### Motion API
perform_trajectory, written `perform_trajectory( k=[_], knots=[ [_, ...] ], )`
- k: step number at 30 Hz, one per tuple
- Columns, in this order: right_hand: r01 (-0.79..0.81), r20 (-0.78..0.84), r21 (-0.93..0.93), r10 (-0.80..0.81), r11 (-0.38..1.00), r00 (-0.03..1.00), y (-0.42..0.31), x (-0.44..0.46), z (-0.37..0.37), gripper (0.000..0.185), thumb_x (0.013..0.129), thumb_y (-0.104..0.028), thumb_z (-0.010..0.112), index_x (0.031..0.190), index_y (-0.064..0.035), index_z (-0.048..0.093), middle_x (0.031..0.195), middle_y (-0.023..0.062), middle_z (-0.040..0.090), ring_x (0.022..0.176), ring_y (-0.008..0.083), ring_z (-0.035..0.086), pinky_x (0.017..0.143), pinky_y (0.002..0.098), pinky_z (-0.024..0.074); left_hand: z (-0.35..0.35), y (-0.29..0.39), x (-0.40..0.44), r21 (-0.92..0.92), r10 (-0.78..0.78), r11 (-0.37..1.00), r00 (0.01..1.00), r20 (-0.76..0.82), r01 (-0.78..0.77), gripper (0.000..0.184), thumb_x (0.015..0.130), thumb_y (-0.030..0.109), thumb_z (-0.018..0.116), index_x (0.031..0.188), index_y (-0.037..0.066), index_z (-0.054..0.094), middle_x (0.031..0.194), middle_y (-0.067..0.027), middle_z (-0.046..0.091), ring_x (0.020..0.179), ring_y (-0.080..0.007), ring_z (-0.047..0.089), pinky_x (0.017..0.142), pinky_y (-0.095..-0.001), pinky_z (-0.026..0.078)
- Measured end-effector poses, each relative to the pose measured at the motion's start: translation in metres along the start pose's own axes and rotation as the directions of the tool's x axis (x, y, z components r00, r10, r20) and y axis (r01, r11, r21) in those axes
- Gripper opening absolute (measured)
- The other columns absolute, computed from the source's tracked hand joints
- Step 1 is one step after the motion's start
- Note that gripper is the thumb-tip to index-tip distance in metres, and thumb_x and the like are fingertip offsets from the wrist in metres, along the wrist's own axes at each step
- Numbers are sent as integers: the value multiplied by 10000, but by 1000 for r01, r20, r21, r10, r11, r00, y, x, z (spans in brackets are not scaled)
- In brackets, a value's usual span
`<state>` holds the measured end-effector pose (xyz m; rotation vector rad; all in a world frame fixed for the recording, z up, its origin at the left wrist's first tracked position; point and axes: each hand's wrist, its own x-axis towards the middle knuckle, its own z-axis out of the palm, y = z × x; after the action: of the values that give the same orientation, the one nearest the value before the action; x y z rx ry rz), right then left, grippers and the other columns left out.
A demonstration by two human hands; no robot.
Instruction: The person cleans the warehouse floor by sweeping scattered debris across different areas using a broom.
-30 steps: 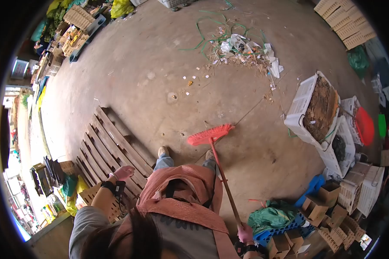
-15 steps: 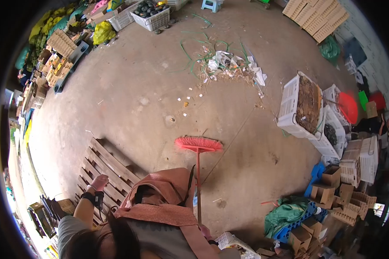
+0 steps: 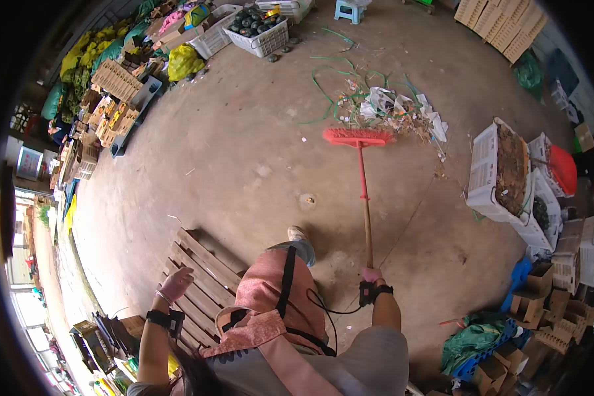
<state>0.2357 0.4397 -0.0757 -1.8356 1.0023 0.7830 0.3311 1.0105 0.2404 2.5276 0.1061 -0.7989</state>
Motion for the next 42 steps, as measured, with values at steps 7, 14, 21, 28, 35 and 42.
perform_trajectory(
  k=[7, 14, 21, 28, 35, 42],
  knots=[
    [-277, 101, 297, 258, 914, 961, -47, -161, 63, 281, 699, -288, 609, 676, -14, 550, 511, 41, 494, 429, 142, 462, 412, 287, 359, -25, -16, 71, 16, -32, 999, 945, 326, 28, 298, 773, 264, 496, 1008, 85, 530, 874, -135, 581, 842, -234, 554, 733, -301, 430],
    [-344, -11, 119, 347, 932, 938, -89, -153, 79, 337, 622, -300, 648, 794, -20, 574, 650, 93, 579, 607, 205, 566, 559, 315, 449, -85, -20, 205, -100, 75, 994, 955, 286, -48, 262, 782, 201, 454, 978, 47, 534, 794, -114, 592, 750, -184, 561, 675, -289, 444],
    [-354, -227, 51, 356, 934, 907, -114, -235, 118, 415, 666, -427, 551, 797, -36, 605, 762, 174, 593, 778, 301, 574, 672, 366, 455, -118, 33, 311, -87, 333, 939, 818, 469, -333, 267, 795, 155, 428, 997, -1, 505, 820, -118, 594, 735, -167, 562, 681, -274, 452],
    [-524, -212, 328, 602, 786, 770, -125, -442, 326, 476, 729, -478, 460, 752, -24, 601, 708, 209, 569, 762, 351, 547, 651, 403, 435, -132, 17, 382, 67, 146, 958, 674, 724, -280, 265, 798, 147, 438, 1013, 2, 493, 812, -133, 592, 706, -182, 562, 633, -281, 460],
    [-641, -90, 313, 694, 701, 714, -118, -514, 443, 465, 738, -449, 443, 746, -7, 588, 725, 220, 562, 783, 370, 535, 674, 432, 435, -118, 21, 398, 289, -34, 898, 603, 797, -332, 272, 819, 181, 426, 1040, 25, 454, 847, -153, 582, 749, -241, 583, 631, -357, 499],
    [-580, -135, 224, 614, 784, 778, -62, -501, 507, 419, 751, -393, 435, 720, 0, 580, 716, 219, 560, 743, 371, 544, 657, 442, 439, -107, 100, 361, 167, 171, 857, 576, 799, -488, 248, 818, 179, 444, 1017, 40, 492, 808, -99, 575, 714, -165, 543, 623, -286, 455]
  ],
)
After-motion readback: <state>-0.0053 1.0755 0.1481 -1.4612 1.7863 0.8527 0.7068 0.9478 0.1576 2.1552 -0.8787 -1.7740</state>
